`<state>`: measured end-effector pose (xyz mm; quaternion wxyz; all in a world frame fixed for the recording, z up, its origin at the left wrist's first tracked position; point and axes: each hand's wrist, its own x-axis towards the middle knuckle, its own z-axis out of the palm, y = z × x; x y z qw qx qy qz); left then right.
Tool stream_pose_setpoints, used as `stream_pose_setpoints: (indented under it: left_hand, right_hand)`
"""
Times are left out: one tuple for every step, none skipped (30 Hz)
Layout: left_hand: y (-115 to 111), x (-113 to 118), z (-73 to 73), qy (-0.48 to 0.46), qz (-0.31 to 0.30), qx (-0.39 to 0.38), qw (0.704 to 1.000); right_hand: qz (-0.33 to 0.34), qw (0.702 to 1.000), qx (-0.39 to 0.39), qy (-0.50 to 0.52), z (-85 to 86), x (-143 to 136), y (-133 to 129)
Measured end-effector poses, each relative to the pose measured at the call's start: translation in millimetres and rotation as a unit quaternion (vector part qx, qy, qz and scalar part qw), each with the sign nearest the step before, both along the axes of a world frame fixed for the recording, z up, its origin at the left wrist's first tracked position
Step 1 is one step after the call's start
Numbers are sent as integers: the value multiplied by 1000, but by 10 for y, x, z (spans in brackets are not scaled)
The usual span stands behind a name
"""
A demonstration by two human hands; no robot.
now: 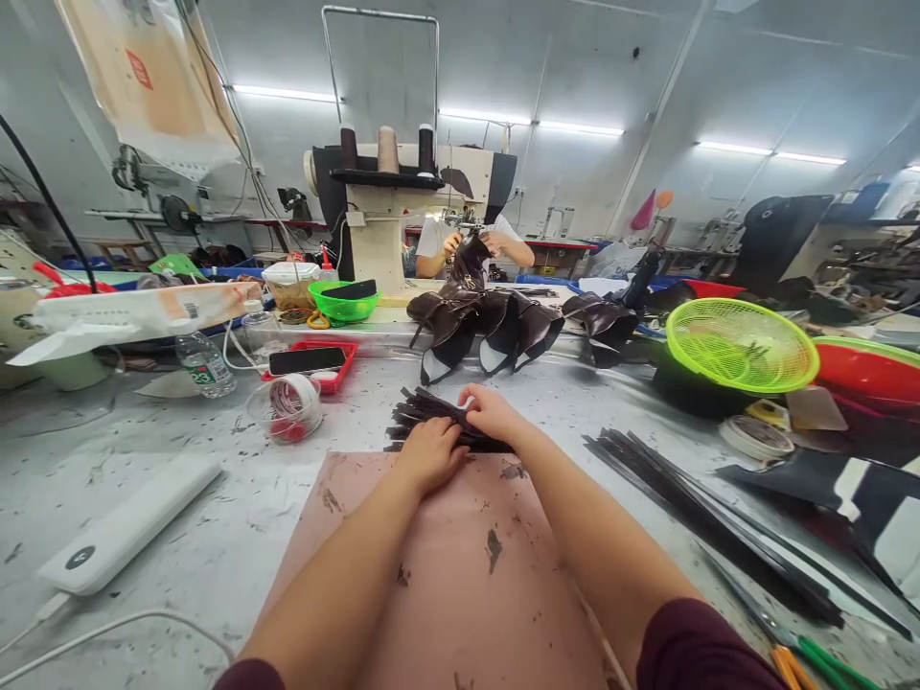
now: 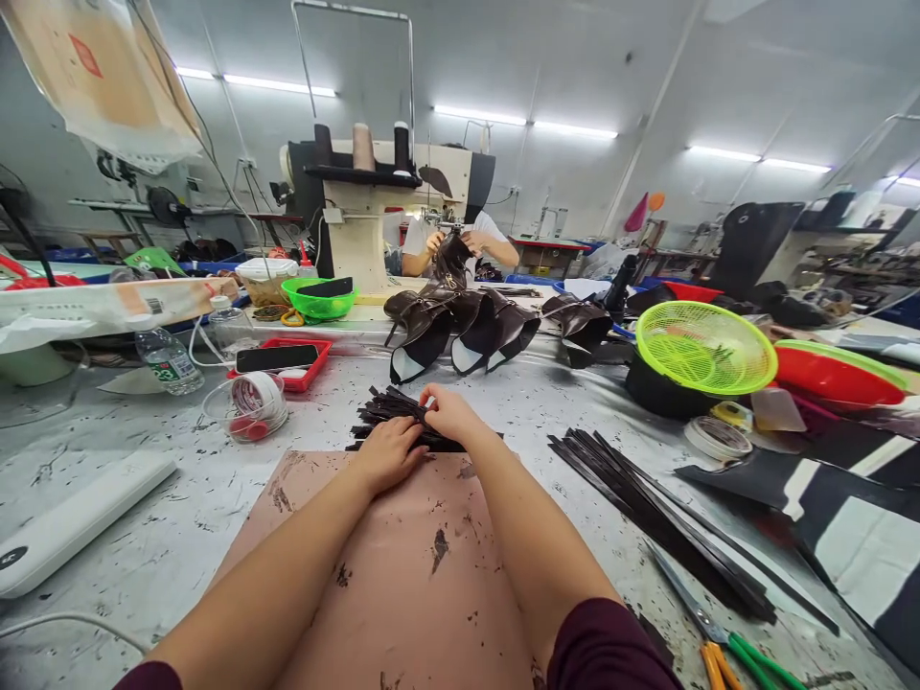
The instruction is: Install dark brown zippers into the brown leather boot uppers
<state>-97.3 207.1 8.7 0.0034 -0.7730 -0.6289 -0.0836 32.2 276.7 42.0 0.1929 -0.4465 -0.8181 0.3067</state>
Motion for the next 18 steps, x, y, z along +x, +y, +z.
stream_pose_setpoints:
  left_hand:
    - [-2,2,-9,-4,-10,-4,1000]
    - [-1,0,-21,-9,-13,-9,1000]
    - [3,-6,-33,-13,-11,-14,1000]
    - [8,-12,-46,-19,-5,-19,1000]
    - [14,-18,-57,-25,0,-22,999]
    - [19,-20,-67,-32,3,-24,999]
    - [23,-18,-73,-40,5,-27,999]
    - [24,-11,-77,-48,7,-29,998]
    - [22,0,-76,-57,9,-31,998]
    - [19,12,-70,-67,13,-31,997]
    - [12,22,-59,-77,18,-29,996]
    - [3,24,-41,-89,27,-23,995]
    - [-9,15,-16,-103,38,-14,994]
    - [-27,-8,18,-117,52,-5,992]
    - [-53,-45,59,-132,69,3,989]
    - [-89,-94,109,-147,88,8,985]
    - [-138,-150,165,-161,105,8,981]
    - [-205,-206,226,-174,119,6,977]
  right_hand:
    - [10,1000,-10,14,49,13,-43]
    - [19,999,-20,25,108,32,-104]
    - [26,999,-28,34,175,57,-185]
    - [33,998,-32,46,251,89,-288]
    - [39,996,-32,67,333,129,-417]
    - [51,994,-29,97,420,176,-571]
    - [72,988,-25,133,507,228,-748]
    - [105,979,-17,174,590,282,-944]
    - [149,966,-11,211,660,337,-1151]
    - [198,951,-4,235,712,389,-1361]
    - [244,938,1,245,737,437,-1563]
    - [273,929,-6,248,732,481,-1747]
    - [284,927,-21,244,693,522,-1905]
    - [276,932,-48,232,623,560,-2032]
    - [255,940,-81,211,529,597,-2127]
    - [230,950,-110,180,419,636,-2193]
    - [205,960,-128,144,305,676,-2236]
    - [184,968,-132,105,197,721,-2262]
